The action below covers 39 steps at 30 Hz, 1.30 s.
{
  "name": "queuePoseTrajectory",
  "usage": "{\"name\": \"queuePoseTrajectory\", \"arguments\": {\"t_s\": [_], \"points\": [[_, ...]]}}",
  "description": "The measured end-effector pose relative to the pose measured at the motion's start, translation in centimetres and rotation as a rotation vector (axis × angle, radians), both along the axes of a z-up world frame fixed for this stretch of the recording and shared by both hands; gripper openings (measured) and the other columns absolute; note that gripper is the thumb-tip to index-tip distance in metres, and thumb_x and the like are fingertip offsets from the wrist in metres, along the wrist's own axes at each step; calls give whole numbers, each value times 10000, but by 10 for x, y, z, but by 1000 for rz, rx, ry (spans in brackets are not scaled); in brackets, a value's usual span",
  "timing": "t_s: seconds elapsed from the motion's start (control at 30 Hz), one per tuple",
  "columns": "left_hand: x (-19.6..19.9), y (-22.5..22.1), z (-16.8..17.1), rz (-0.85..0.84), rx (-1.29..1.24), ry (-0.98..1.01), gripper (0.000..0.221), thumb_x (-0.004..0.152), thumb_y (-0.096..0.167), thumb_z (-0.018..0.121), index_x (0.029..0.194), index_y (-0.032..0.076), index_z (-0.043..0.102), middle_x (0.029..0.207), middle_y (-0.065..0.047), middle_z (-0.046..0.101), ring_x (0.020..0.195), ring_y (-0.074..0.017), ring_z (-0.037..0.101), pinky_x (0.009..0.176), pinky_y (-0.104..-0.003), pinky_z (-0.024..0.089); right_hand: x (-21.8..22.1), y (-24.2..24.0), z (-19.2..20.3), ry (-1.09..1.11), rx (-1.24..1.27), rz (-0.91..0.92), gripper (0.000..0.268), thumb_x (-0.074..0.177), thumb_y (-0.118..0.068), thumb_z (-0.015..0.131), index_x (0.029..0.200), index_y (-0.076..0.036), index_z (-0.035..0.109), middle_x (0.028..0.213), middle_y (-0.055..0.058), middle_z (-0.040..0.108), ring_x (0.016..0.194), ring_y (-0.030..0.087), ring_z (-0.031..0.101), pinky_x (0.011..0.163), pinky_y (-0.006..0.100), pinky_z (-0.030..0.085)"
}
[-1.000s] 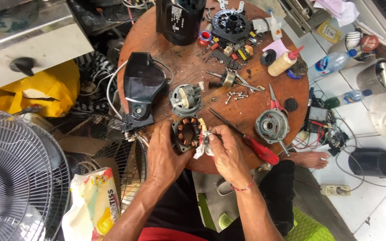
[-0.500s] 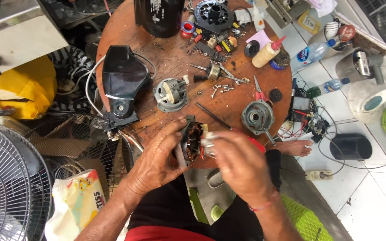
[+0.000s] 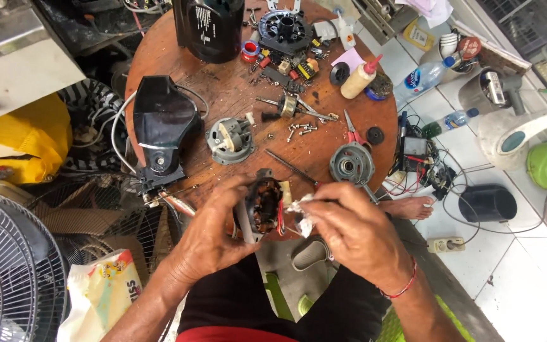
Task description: Cleaning and reassembling the internal components of an electric fan motor on a workbench.
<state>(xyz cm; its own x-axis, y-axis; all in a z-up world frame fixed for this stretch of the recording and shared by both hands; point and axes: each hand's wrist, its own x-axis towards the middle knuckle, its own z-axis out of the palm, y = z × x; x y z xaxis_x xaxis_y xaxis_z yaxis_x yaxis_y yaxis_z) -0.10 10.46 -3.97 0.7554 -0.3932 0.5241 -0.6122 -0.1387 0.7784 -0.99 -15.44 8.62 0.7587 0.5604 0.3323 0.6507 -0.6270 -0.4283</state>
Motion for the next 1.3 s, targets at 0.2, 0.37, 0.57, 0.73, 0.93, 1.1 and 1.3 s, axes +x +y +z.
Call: {"name": "queuePoseTrajectory", "arguments": {"t_s": [0.2, 0.37, 0.57, 0.73, 0.93, 1.1, 1.3], "points": [[-2, -12, 11, -36, -109, -49, 842, 831, 210, 877, 1439, 6, 330, 1500, -310, 454, 1447, -464, 486, 1214, -554, 418, -1, 36, -4, -409, -190, -30, 110, 970, -50, 699, 1059, -104, 732, 1110, 66, 705, 897, 243, 703, 713, 396, 500], [-13, -16, 16, -6, -50, -13, 847, 805, 221, 892, 1413, -6, 348, 1490, -298, 477, 1419, -449, 519, 1182, -523, 440, 1, 35, -29, -355, -308, -120, 183, 871, -40, 786, 1002, -104, 677, 1027, 88, 600, 782, 249, 580, 659, 381, 544], [-17, -26, 5, 87, -42, 4, 912, 731, 215, 938, 1407, -20, 373, 1439, -273, 540, 1364, -414, 572, 1138, -490, 476, -6, 35, -45, -302, -75, -278, 180, 881, -19, 779, 940, -76, 619, 899, 76, 589, 748, 215, 586, 621, 338, 510], [-18, -22, 21, 67, -150, 62, 880, 760, 210, 912, 1417, 1, 365, 1442, -263, 536, 1413, -419, 539, 1168, -525, 469, -10, 21, -27, -221, 333, -381, 199, 902, -14, 786, 946, -10, 592, 923, 124, 653, 822, 213, 662, 767, 312, 591], [-20, -25, 39, -46, -297, 194, 845, 737, 182, 911, 1384, 8, 396, 1369, -216, 553, 1295, -331, 605, 1123, -429, 527, 1, 35, -12, -90, -63, -28, 276, 865, -22, 771, 1094, -25, 618, 1077, 141, 647, 941, 293, 678, 879, 386, 595], [-18, -22, 39, -115, -319, 290, 834, 741, 228, 918, 1373, 13, 418, 1374, -219, 546, 1306, -325, 594, 1143, -428, 515, 3, 35, -19, -300, -207, -44, 222, 873, -33, 782, 1000, -75, 605, 959, 92, 625, 804, 246, 649, 761, 382, 591], [-10, -9, 17, -230, -555, 529, 858, 720, 122, 918, 1402, 47, 403, 1387, -225, 559, 1322, -328, 581, 1132, -461, 510, 7, 14, -2, -187, 143, -132, 260, 900, -200, 807, 992, -51, 615, 931, 99, 690, 800, 214, 655, 667, 347, 536]]}}
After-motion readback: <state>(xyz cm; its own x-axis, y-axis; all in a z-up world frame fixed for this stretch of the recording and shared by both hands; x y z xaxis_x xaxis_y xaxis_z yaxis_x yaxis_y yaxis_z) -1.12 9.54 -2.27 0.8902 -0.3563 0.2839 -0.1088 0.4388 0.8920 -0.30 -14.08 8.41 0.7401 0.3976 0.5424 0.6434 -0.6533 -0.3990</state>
